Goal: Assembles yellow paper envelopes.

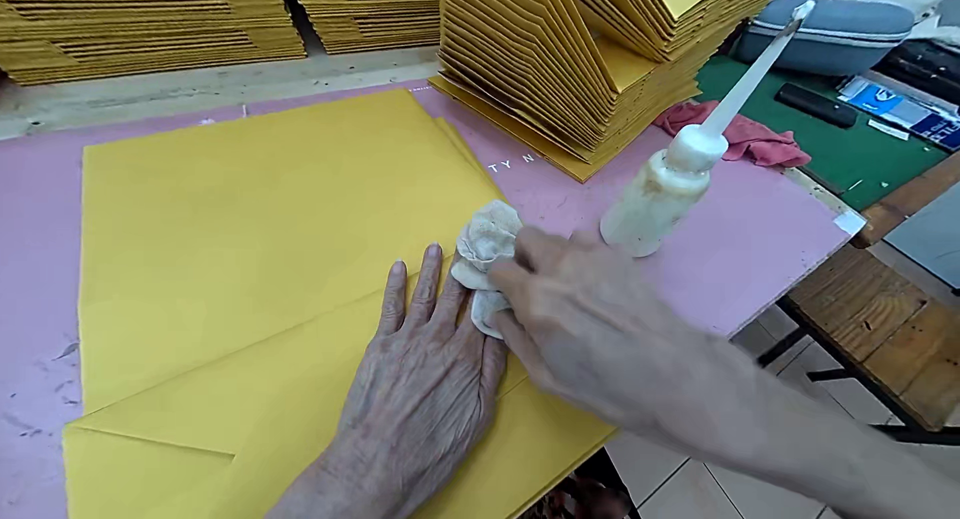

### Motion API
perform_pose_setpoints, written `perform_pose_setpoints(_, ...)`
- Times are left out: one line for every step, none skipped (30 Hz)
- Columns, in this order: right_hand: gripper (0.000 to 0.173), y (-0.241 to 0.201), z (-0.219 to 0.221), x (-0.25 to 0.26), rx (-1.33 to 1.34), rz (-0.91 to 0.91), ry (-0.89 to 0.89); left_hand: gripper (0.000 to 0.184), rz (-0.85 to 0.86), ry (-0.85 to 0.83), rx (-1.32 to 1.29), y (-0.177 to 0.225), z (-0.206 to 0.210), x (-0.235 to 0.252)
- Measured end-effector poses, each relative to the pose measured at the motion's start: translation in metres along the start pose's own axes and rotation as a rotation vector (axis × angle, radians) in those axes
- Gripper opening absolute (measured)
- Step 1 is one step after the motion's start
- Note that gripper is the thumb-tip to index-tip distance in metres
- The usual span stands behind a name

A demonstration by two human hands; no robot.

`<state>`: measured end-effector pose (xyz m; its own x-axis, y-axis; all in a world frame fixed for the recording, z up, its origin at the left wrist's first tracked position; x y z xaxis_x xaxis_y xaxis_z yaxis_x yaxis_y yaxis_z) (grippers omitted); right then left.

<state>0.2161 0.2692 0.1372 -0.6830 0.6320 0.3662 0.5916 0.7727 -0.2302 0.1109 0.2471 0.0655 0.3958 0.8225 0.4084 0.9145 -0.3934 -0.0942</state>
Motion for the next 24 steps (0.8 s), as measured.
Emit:
perform_pose_setpoints(0.015,0.004,0.011,-0.009,0.058,-0.018,0.022,0.061,0.001,-0.001,0.0,-0.001,0.0,0.0)
perform_pose_setpoints(0.014,0.011,0.016,-0.018,0.122,-0.044,0.066,0.062,0.002,-0.003,0.0,-0.001,0.001,-0.001)
perform_pose_setpoints(0.015,0.019,0.017,-0.026,0.165,-0.06,0.093,0.063,0.0,-0.016,0.001,-0.002,0.002,-0.002)
perform_pose_setpoints(0.017,0.024,0.015,-0.034,0.185,-0.072,0.104,0.065,-0.005,-0.031,0.003,-0.003,0.003,-0.002)
perform_pose_setpoints(0.019,0.029,0.011,-0.042,0.187,-0.081,0.107,0.065,-0.012,-0.053,0.007,-0.004,0.003,-0.002)
perform_pose_setpoints(0.019,0.034,0.006,-0.051,0.184,-0.079,0.103,0.065,-0.017,-0.063,0.008,-0.004,0.004,-0.002)
perform_pose_setpoints(0.019,0.039,0.002,-0.059,0.179,-0.071,0.096,0.066,-0.021,-0.064,0.009,-0.003,0.004,-0.002)
perform_pose_setpoints(0.019,0.043,-0.003,-0.066,0.163,-0.061,0.091,0.066,-0.024,-0.061,0.011,-0.003,0.004,-0.002)
perform_pose_setpoints(0.018,0.047,-0.009,-0.072,0.144,-0.049,0.087,0.066,-0.025,-0.059,0.017,-0.002,0.004,-0.002)
perform_pose_setpoints(0.018,0.052,-0.015,-0.077,0.119,-0.03,0.086,0.067,-0.026,-0.059,0.023,-0.002,0.004,-0.002)
perform_pose_setpoints(0.018,0.057,-0.021,-0.08,0.093,-0.003,0.095,0.068,-0.028,-0.061,0.029,-0.002,0.004,-0.002)
perform_pose_setpoints(0.02,0.061,-0.027,-0.08,0.078,0.022,0.119,0.068,-0.029,-0.058,0.038,-0.001,0.005,-0.002)
perform_pose_setpoints(0.021,0.062,-0.03,-0.077,0.079,0.04,0.154,0.068,-0.029,-0.056,0.041,-0.001,0.005,-0.002)
perform_pose_setpoints(0.02,0.058,-0.031,-0.072,0.103,0.046,0.187,0.068,-0.028,-0.055,0.038,-0.001,0.005,-0.002)
perform_pose_setpoints(0.018,0.051,-0.027,-0.067,0.138,0.039,0.205,0.068,-0.027,-0.055,0.03,-0.001,0.005,-0.002)
perform_pose_setpoints(0.018,0.044,-0.019,-0.062,0.171,0.025,0.21,0.068,-0.027,-0.056,0.02,-0.001,0.005,-0.002)
perform_pose_setpoints(0.021,0.04,-0.01,-0.059,0.188,0.009,0.198,0.068,-0.029,-0.055,0.009,-0.002,0.004,-0.003)
perform_pose_setpoints(0.023,0.04,-0.004,-0.058,0.198,-0.009,0.183,0.068,-0.032,-0.056,-0.001,-0.004,0.004,-0.003)
perform_pose_setpoints(0.023,0.042,-0.001,-0.06,0.204,-0.02,0.168,0.068,-0.037,-0.059,-0.004,-0.005,0.004,-0.003)
perform_pose_setpoints(0.022,0.044,-0.001,-0.064,0.202,-0.029,0.157,0.069,-0.041,-0.066,-0.003,-0.005,0.003,-0.003)
perform_pose_setpoints(0.021,0.047,-0.003,-0.069,0.19,-0.034,0.148,0.069,-0.043,-0.075,0.001,-0.005,0.003,-0.003)
perform_pose_setpoints(0.021,0.049,-0.006,-0.074,0.173,-0.031,0.137,0.07,-0.043,-0.085,0.006,-0.005,0.003,-0.003)
perform_pose_setpoints(0.02,0.053,-0.011,-0.077,0.153,-0.025,0.132,0.07,-0.043,-0.083,0.006,-0.004,0.003,-0.003)
perform_pose_setpoints(0.02,0.056,-0.017,-0.078,0.133,-0.019,0.138,0.07,-0.044,-0.073,0.003,-0.003,0.003,-0.002)
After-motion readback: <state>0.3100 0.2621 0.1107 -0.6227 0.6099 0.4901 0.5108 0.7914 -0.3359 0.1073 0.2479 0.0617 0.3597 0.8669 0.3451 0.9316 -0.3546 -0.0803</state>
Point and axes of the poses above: each hand's wrist, its own x-axis towards the middle knuckle, its own z-axis out of the palm, y = z × x, the point moved 6 cm from there along x, towards the middle knuckle, and after that the axes turned 11 degrees about x, right-handed, at the moved point
